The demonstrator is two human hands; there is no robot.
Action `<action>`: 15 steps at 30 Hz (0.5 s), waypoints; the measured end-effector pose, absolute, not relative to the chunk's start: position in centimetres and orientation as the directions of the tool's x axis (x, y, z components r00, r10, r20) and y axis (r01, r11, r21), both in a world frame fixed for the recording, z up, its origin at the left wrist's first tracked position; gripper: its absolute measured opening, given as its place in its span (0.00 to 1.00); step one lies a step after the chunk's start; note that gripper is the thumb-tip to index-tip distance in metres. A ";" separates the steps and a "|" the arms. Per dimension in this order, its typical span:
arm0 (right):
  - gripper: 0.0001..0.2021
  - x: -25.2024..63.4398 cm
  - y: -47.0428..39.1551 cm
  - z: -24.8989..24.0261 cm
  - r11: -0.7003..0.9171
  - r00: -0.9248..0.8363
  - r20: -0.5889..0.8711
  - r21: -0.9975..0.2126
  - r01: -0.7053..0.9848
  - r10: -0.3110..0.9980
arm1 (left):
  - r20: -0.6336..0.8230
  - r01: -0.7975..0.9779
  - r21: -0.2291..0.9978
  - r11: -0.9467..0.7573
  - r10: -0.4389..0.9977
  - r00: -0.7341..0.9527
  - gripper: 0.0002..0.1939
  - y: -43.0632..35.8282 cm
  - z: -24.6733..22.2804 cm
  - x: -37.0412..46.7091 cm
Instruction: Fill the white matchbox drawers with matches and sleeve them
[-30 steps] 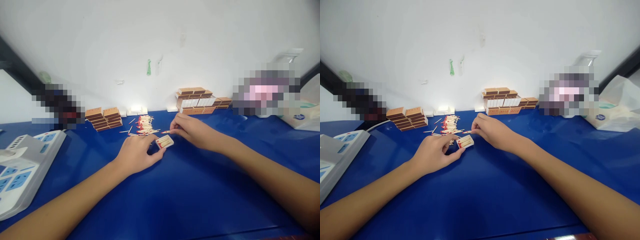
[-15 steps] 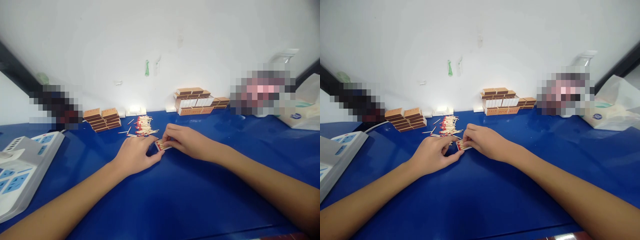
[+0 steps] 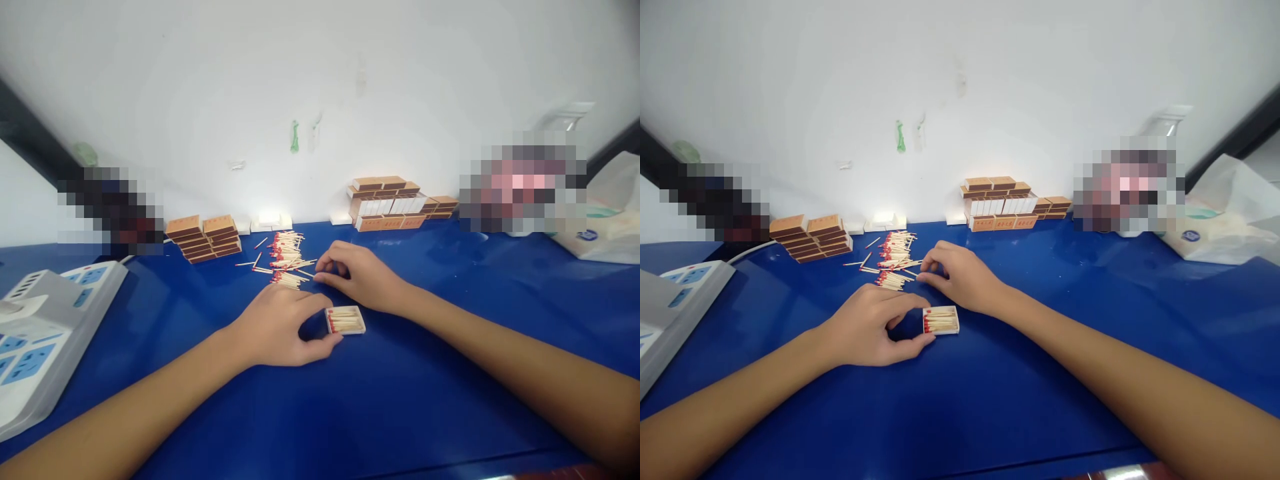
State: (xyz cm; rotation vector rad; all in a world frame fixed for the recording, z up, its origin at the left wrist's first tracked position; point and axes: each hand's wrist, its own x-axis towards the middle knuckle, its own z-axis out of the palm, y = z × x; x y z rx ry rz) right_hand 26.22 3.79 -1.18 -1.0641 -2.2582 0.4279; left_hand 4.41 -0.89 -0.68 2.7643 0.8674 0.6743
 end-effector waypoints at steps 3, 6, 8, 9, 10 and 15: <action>0.05 25.2 4.3 -1.6 0.599 -0.487 0.351 -0.518 0.610 0.800 | 0.386 0.473 0.280 -0.835 0.549 0.741 0.13 -1.2 -0.7 4.5; 0.05 25.1 4.5 -1.6 0.589 -0.499 0.316 -0.486 0.645 0.807 | 0.395 0.517 0.250 -0.819 0.573 0.718 0.13 -1.0 -0.8 4.5; 0.05 25.6 4.5 -1.2 0.580 -0.494 0.304 -0.461 0.672 0.814 | 0.418 0.560 0.222 -0.798 0.597 0.684 0.14 -0.8 -0.8 4.5; 0.05 26.0 4.5 -0.9 0.577 -0.483 0.316 -0.452 0.680 0.816 | 0.434 0.582 0.208 -0.786 0.608 0.665 0.15 -0.7 -0.8 4.4; 0.05 26.5 4.4 -0.5 0.580 -0.471 0.338 -0.449 0.680 0.815 | 0.447 0.603 0.199 -0.773 0.619 0.646 0.16 -0.6 -0.8 4.4; 0.08 28.7 3.5 1.9 0.642 -0.544 0.347 -0.491 0.589 0.764 | 0.465 0.695 0.226 -0.683 0.702 0.539 0.18 -0.2 -0.8 4.5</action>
